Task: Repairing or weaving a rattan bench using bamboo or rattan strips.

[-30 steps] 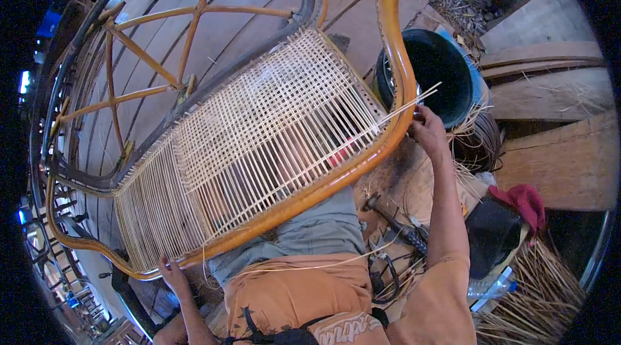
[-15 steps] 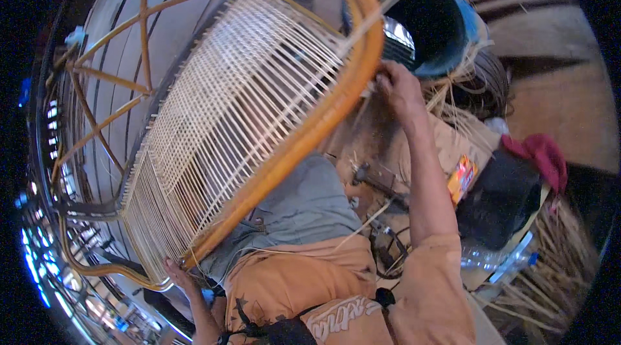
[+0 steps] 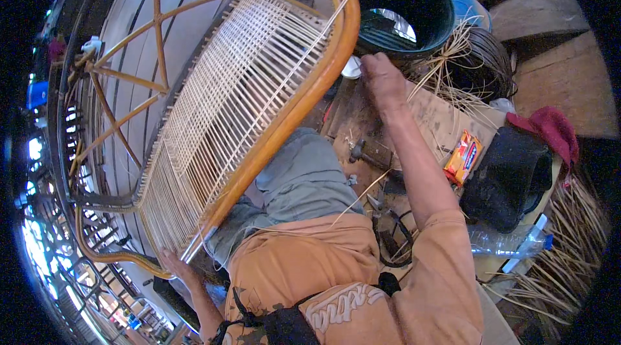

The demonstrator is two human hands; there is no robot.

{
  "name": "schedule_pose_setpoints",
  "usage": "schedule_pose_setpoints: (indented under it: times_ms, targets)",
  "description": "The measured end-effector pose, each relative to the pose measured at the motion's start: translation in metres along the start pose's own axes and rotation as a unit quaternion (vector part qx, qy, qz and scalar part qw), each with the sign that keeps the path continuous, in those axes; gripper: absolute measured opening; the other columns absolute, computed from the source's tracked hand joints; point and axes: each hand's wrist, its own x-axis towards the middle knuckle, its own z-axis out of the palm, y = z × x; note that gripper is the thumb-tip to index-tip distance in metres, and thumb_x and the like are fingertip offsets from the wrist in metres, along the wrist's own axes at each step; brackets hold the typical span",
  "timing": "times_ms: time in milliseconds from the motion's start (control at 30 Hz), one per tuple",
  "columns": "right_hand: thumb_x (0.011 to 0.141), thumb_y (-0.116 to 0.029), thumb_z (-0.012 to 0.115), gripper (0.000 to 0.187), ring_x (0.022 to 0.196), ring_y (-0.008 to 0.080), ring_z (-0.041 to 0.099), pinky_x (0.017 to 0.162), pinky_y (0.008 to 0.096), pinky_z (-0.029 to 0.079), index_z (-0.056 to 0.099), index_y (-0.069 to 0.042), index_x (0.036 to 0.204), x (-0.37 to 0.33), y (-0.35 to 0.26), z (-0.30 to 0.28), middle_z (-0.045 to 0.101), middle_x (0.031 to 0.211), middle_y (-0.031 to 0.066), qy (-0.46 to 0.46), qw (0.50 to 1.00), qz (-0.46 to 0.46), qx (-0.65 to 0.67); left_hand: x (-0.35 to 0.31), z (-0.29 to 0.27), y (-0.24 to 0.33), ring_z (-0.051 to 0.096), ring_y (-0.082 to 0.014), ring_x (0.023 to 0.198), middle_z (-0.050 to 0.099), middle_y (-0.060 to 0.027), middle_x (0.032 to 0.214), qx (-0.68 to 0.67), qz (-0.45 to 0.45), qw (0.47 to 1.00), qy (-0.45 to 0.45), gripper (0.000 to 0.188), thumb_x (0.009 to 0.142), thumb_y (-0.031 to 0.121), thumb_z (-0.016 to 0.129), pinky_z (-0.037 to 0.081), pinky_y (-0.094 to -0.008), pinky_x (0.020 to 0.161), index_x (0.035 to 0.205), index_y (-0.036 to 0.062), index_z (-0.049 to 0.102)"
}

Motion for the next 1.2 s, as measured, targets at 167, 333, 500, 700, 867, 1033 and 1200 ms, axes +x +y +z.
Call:
schedule_pose_setpoints:
  times_ms: [167,333,500,700,867,1033,1200]
  targets:
    - [0.086,-0.017,0.055,0.012,0.082,0.0361,0.057,0.071,0.0425,0.046,0.059,-0.006,0.086,0.006,-0.006,0.001,0.056,0.084,0.0156,0.053,0.999,-0.004,0.002,-0.006,0.005,0.065,0.046,-0.0274,0.114,0.046,-0.0166,0.128,-0.016,0.06,0.998,0.027,0.052,0.097,0.036,0.034,0.034,-0.0353,0.096,0.13,-0.0033,0.044]
    - [0.089,-0.026,0.054,0.023,0.086,0.0379,0.058,0.073,0.0428,0.046,0.06,-0.004,0.088,0.012,-0.008,0.007,0.061,0.088,0.0177,0.071,0.992,0.094,0.043,-0.02,0.026,0.111,0.049,-0.0192,0.101,0.053,-0.0118,0.113,-0.086,0.11,0.99,-0.003,0.055,0.098,0.041,0.031,0.038,-0.0323,0.084,0.129,-0.0018,0.046]
    - [0.09,-0.027,0.054,0.027,0.083,0.0373,0.06,0.073,0.0418,0.047,0.062,-0.002,0.092,-0.001,-0.002,-0.008,0.063,0.087,0.0196,0.059,0.994,0.088,-0.012,-0.037,0.063,0.147,0.049,-0.0167,0.096,0.054,-0.0117,0.109,-0.196,0.12,0.971,-0.066,0.06,0.096,0.047,0.034,0.039,-0.0297,0.082,0.127,-0.0027,0.048]
    - [0.09,-0.028,0.053,0.031,0.081,0.0303,0.063,0.074,0.0364,0.047,0.064,0.0,0.094,-0.004,-0.009,-0.002,0.064,0.087,0.0221,0.004,0.987,0.149,0.064,-0.062,0.077,0.19,0.051,-0.016,0.099,0.053,-0.0104,0.113,-0.296,0.203,0.915,-0.183,0.057,0.097,0.048,0.035,0.039,-0.0289,0.085,0.121,-0.0011,0.051]
    - [0.091,-0.028,0.05,0.029,0.06,0.0129,0.048,0.055,0.0284,0.041,0.062,-0.003,0.084,-0.037,-0.012,-0.053,0.053,0.07,0.0012,0.075,0.878,0.342,0.327,-0.083,0.096,0.218,0.057,-0.0267,0.098,0.059,-0.0144,0.106,-0.307,0.262,0.83,-0.386,0.029,0.093,0.024,0.05,0.044,-0.0371,0.088,0.103,-0.0007,0.059]
    - [0.092,-0.032,0.054,0.021,0.056,0.0072,0.044,0.048,0.0199,0.035,0.057,-0.011,0.086,-0.073,-0.127,-0.084,0.047,0.068,-0.004,0.073,0.75,0.331,0.568,-0.088,0.111,0.245,0.058,-0.0301,0.104,0.059,-0.0149,0.109,-0.247,0.265,0.737,-0.57,0.031,0.096,0.024,0.049,0.045,-0.0348,0.09,0.11,-0.0013,0.058]
    - [0.091,-0.033,0.058,0.024,0.055,0.0073,0.043,0.046,0.021,0.034,0.055,-0.01,0.085,-0.093,-0.278,-0.012,0.052,0.07,-0.0023,-0.21,0.632,0.345,0.661,-0.065,0.114,0.221,0.059,-0.025,0.091,0.056,-0.0131,0.113,-0.313,0.262,0.861,-0.303,0.039,0.097,0.025,0.047,0.048,-0.033,0.081,0.126,-0.0008,0.049]
